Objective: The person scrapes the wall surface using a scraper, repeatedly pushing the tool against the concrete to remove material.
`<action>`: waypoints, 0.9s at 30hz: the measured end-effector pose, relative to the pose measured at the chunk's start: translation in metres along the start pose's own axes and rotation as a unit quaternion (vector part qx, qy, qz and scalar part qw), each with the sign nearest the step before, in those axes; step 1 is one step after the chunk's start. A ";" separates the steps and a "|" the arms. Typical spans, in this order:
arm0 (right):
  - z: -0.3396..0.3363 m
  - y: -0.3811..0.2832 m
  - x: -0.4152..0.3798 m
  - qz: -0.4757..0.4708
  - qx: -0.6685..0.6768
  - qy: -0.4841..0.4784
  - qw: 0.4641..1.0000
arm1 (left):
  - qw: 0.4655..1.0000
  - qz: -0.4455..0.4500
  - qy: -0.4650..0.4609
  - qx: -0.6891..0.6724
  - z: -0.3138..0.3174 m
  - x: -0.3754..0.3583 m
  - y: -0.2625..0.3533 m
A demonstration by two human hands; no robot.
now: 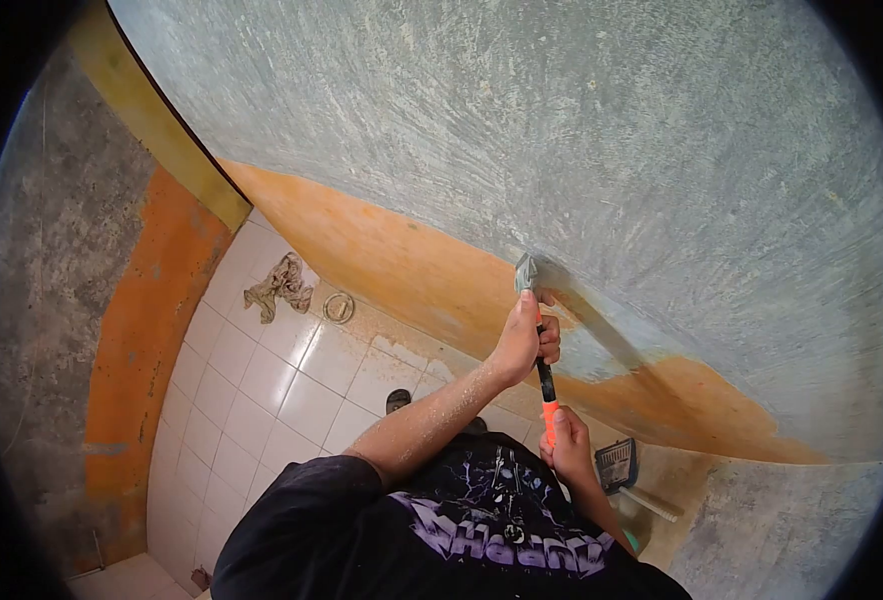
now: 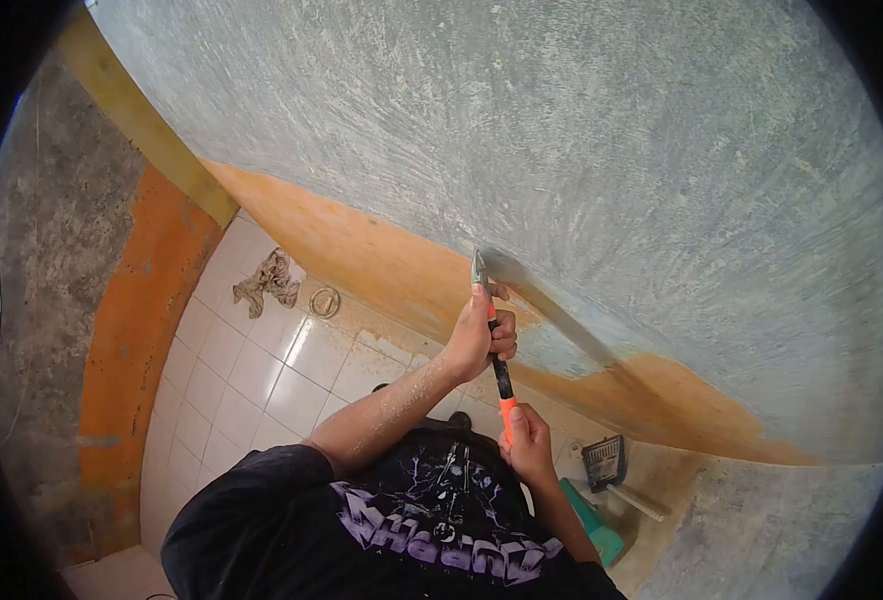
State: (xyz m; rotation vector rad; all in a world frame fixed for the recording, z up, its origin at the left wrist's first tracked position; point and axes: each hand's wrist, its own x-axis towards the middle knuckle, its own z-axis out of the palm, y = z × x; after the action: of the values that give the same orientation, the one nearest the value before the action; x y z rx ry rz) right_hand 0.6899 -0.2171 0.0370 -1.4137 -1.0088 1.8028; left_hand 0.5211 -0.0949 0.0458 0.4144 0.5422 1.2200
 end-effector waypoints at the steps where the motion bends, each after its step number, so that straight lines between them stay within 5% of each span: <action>1: 0.003 0.000 0.001 0.002 0.000 0.001 1.000 | 1.000 0.003 0.003 0.001 -0.002 0.000 0.002; 27: 0.110 -0.018 0.073 -0.004 0.026 -0.054 0.998 | 0.997 0.068 0.045 -0.017 -0.078 -0.011 0.115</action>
State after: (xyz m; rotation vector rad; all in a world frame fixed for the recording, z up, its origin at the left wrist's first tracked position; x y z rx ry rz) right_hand 0.5669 -0.1675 0.0309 -1.2909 -1.0132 1.9026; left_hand 0.3838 -0.0701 0.0509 0.3723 0.5765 1.3821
